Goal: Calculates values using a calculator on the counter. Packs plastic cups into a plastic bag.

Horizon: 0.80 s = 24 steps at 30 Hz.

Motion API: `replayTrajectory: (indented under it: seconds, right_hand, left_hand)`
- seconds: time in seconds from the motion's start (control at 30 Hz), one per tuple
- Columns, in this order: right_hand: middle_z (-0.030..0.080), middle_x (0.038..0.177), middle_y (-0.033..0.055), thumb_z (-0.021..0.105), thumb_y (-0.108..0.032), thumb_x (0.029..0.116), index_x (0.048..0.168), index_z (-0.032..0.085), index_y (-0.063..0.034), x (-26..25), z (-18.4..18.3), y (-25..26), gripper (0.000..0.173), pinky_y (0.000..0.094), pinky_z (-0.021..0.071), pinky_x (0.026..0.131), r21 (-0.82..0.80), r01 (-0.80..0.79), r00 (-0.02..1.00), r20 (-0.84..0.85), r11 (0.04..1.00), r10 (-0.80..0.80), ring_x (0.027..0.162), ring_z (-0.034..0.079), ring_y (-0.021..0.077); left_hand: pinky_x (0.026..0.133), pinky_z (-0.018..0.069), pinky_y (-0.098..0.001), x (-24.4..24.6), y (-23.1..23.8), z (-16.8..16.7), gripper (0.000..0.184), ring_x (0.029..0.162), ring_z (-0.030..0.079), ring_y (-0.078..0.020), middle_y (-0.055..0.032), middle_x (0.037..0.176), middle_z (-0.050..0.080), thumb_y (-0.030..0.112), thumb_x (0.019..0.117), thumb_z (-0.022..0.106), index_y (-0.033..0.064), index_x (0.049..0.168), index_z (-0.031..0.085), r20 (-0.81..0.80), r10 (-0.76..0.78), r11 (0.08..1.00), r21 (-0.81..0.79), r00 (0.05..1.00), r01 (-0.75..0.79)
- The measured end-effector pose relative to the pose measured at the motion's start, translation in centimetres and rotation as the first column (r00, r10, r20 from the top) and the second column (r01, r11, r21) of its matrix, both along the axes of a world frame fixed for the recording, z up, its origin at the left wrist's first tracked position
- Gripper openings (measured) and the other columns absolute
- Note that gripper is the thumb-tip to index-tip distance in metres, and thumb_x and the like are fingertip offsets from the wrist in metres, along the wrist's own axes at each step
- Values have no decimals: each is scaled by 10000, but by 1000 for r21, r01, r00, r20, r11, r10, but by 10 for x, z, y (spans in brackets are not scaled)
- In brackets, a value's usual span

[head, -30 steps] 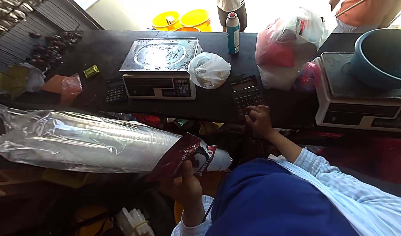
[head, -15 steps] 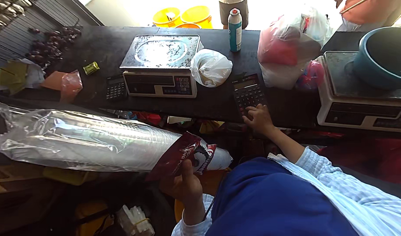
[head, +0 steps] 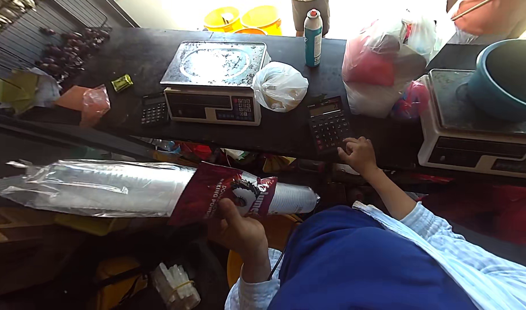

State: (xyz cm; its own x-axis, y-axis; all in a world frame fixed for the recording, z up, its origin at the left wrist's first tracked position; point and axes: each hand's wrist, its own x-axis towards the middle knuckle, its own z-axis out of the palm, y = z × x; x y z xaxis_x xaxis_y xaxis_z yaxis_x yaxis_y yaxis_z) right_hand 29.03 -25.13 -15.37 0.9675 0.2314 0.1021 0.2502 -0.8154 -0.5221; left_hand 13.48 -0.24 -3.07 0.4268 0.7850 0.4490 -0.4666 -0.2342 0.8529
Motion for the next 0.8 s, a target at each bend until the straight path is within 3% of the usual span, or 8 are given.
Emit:
replayTrajectory:
  seconds: [0.13, 0.27, 0.37, 0.5, 0.8]
  right_hand:
    - [726, 1167, 212, 610, -319, 973, 684, 634, 44, -2, -4, 0, 464, 585, 422, 907, 23, -9, 996, 85, 1000, 7, 1016, 646, 423]
    - [721, 1188, 210, 602, -324, 988, 734, 667, 54, -2, 1, 1, 460, 578, 423, 933, -2, -16, 1000, 24, 1000, 16, 1043, 646, 416]
    - [728, 1158, 211, 606, -317, 975, 721, 662, 50, -3, -2, 2, 450, 579, 433, 904, 3, -6, 997, 77, 1000, 5, 1010, 651, 419]
    - [711, 1212, 209, 584, -321, 1013, 810, 695, 65, 0, 8, 1, 450, 574, 405, 973, -52, -16, 997, -74, 999, 13, 1113, 626, 418]
    - [709, 1222, 215, 542, -313, 1039, 859, 705, 76, 1, 18, 3, 459, 565, 399, 1000, -112, -44, 988, -153, 993, 26, 1155, 624, 409]
  left_hand:
    - [904, 580, -237, 2, 3, 0, 177, 972, 688, 3, 123, 986, 708, 112, 1072, 420, 102, 1122, 589, -37, 18, 990, -139, 999, -23]
    - [934, 565, -233, -2, 5, -9, 135, 1020, 671, 3, 115, 1061, 695, 94, 1026, 520, 71, 1143, 582, -34, -14, 998, -59, 999, 12]
    - [908, 571, -227, -3, 3, -10, 95, 1013, 678, 8, 135, 1034, 727, 130, 1005, 591, 143, 1053, 672, -12, -46, 999, -3, 999, 46]
    - [916, 566, -227, -3, 1, -9, 116, 1014, 676, 8, 140, 1024, 728, 127, 1009, 582, 161, 1039, 689, -14, -66, 998, 11, 998, 66]
    - [890, 576, -220, -4, -1, -6, 133, 974, 686, 17, 149, 977, 730, 80, 1005, 553, 139, 1040, 668, -12, -75, 997, 23, 997, 75]
